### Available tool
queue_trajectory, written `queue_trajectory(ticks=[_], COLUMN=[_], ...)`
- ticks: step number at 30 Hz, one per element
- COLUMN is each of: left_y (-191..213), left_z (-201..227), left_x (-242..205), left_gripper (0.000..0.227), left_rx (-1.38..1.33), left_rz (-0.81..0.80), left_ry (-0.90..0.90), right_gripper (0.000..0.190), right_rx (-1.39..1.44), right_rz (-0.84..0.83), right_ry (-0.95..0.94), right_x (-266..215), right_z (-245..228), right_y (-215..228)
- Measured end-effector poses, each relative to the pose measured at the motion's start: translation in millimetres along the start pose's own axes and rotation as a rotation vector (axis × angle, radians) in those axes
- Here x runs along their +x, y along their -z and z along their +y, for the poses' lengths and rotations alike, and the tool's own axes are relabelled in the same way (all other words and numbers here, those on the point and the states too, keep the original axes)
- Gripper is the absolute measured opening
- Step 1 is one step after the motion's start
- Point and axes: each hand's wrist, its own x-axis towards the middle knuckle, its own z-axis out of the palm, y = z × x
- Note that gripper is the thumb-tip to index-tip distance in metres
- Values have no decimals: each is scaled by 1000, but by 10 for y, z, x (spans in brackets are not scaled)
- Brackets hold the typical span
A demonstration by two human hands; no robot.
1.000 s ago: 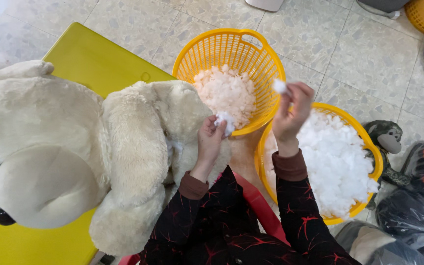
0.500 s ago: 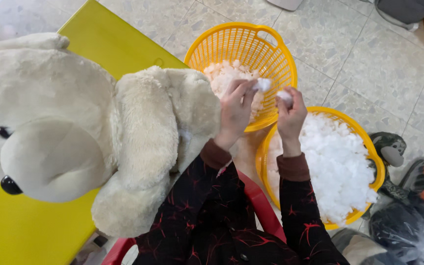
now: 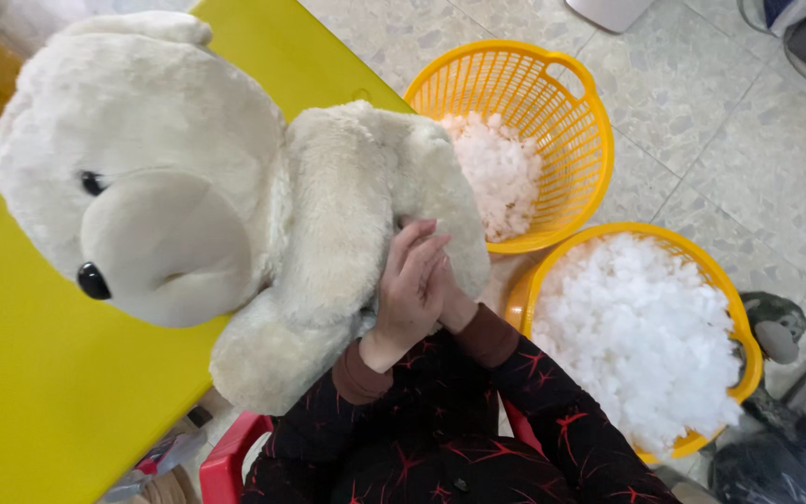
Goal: The person repeatedly takes handfuls of white synthetic stuffing from yellow baskets and inserts them into the torso of a large white teddy bear. The person pushes and distributes the stuffing inside the bear's body to fill it out.
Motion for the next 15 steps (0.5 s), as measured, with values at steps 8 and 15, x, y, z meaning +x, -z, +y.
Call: queue_trajectory(ticks=[8, 15], left_y=[143, 104], left_z=[-13, -13], left_x=[45, 79], left_gripper=[28, 28], left_rx=[-173, -161], left_rz=[28, 42], left_ry=[35, 0], right_gripper=[42, 30], right_rx=[1633, 1603], right_rz=[-169, -102], right_ry=[-139, -94], right_x=[184, 272], right_z=[531, 395], right_y=[-128, -175])
